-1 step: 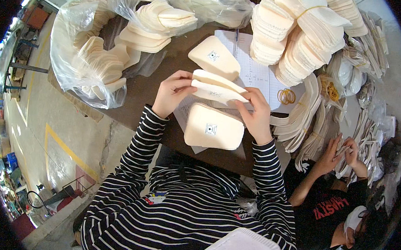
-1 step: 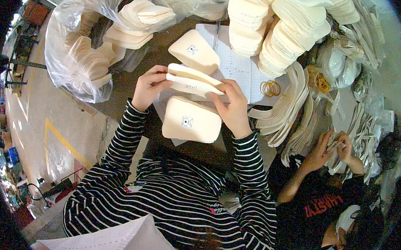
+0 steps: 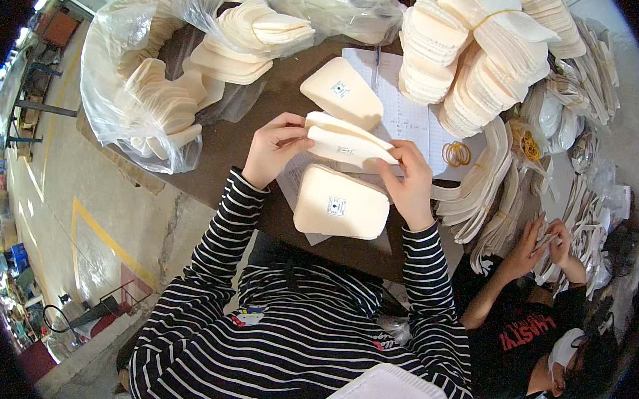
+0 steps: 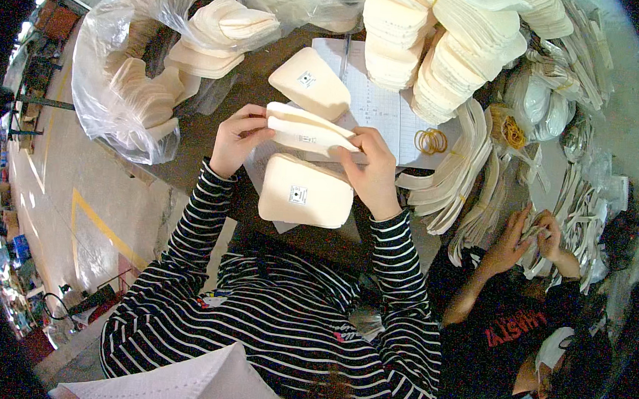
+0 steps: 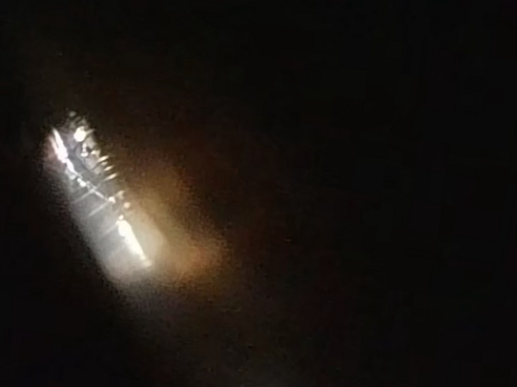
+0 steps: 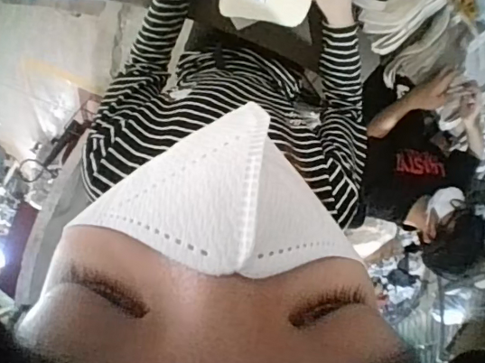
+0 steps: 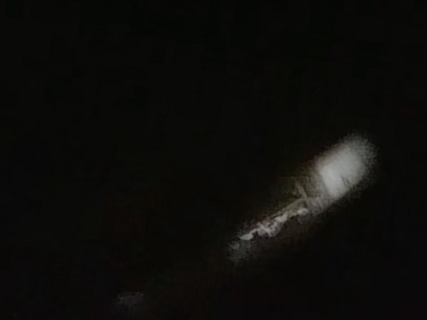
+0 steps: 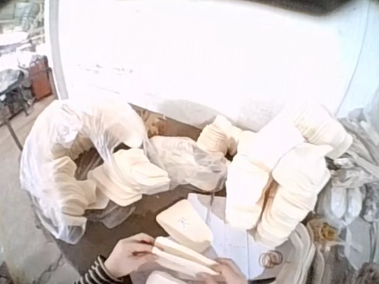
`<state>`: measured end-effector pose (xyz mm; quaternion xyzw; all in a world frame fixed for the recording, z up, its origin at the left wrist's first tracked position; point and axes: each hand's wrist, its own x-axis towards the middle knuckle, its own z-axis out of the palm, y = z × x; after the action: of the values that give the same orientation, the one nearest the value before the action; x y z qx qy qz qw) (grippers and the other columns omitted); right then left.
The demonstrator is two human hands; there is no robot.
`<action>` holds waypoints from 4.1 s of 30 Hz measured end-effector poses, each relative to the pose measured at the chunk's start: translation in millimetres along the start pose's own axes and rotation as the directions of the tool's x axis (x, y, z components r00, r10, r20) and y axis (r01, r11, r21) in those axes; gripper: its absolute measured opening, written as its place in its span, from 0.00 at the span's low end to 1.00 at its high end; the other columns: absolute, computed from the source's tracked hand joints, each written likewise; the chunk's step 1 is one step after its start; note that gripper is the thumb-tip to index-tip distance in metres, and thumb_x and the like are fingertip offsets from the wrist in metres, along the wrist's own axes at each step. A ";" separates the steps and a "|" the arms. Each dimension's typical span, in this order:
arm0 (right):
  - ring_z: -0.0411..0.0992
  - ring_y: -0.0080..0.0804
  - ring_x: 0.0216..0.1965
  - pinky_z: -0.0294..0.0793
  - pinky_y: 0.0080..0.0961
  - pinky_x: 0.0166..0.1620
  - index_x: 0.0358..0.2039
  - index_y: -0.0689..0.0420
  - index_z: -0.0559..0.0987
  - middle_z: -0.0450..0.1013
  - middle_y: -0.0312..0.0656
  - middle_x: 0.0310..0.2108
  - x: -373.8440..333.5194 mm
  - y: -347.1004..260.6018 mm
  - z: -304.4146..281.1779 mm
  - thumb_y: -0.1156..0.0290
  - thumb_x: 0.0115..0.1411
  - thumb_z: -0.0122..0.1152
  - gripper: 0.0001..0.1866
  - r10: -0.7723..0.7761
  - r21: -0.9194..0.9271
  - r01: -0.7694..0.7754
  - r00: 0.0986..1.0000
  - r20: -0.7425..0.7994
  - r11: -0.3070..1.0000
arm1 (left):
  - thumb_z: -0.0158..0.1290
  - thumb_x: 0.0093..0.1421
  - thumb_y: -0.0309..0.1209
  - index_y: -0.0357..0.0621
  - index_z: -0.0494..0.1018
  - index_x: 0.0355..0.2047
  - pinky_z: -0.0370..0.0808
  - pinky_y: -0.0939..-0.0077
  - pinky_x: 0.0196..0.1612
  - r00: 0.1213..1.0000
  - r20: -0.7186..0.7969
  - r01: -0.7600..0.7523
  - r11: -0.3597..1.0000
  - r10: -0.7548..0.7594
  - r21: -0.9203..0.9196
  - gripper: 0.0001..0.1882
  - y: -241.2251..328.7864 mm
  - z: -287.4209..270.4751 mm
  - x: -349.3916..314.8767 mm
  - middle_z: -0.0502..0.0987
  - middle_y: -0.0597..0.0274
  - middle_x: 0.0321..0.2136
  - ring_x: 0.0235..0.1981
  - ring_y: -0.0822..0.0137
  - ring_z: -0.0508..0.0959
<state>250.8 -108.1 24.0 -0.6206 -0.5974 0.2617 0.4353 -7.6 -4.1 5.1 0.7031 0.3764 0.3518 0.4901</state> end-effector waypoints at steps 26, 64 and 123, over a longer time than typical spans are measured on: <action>0.75 0.23 0.32 0.74 0.19 0.35 0.46 0.63 0.78 0.75 0.39 0.32 -16.1 -80.7 -52.3 0.80 0.57 0.68 0.15 0.008 0.296 0.009 0.998 -0.055 0.955 | 0.65 0.55 0.19 0.35 0.68 0.50 0.77 0.80 0.40 0.958 -0.229 -0.213 0.963 0.172 -0.165 0.24 90.2 -12.1 -27.8 0.77 0.59 0.41 0.36 0.72 0.80; 0.68 0.42 0.56 0.64 0.31 0.61 0.57 0.62 0.65 0.68 0.50 0.53 16.4 11.1 4.2 0.84 0.59 0.58 0.25 -0.079 0.094 0.057 0.965 0.250 0.994 | 0.53 0.59 0.17 0.42 0.68 0.57 0.69 0.69 0.57 0.967 0.233 -0.092 0.995 0.100 -0.045 0.24 7.8 13.7 3.9 0.76 0.57 0.46 0.51 0.63 0.75; 0.67 0.51 0.52 0.67 0.37 0.57 0.55 0.67 0.71 0.68 0.55 0.48 -52.3 -63.3 -6.6 0.63 0.44 0.69 0.38 0.343 -0.118 -0.338 0.749 0.566 0.934 | 0.67 0.43 0.28 0.34 0.62 0.62 0.68 0.68 0.61 0.855 0.377 0.443 0.880 -0.357 -0.170 0.45 41.4 16.5 -75.5 0.64 0.47 0.57 0.57 0.58 0.70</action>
<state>216.1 -166.3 71.0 -0.6116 -0.5788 0.5101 0.1755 -21.1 -86.8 30.6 0.5902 0.3788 0.1615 0.6943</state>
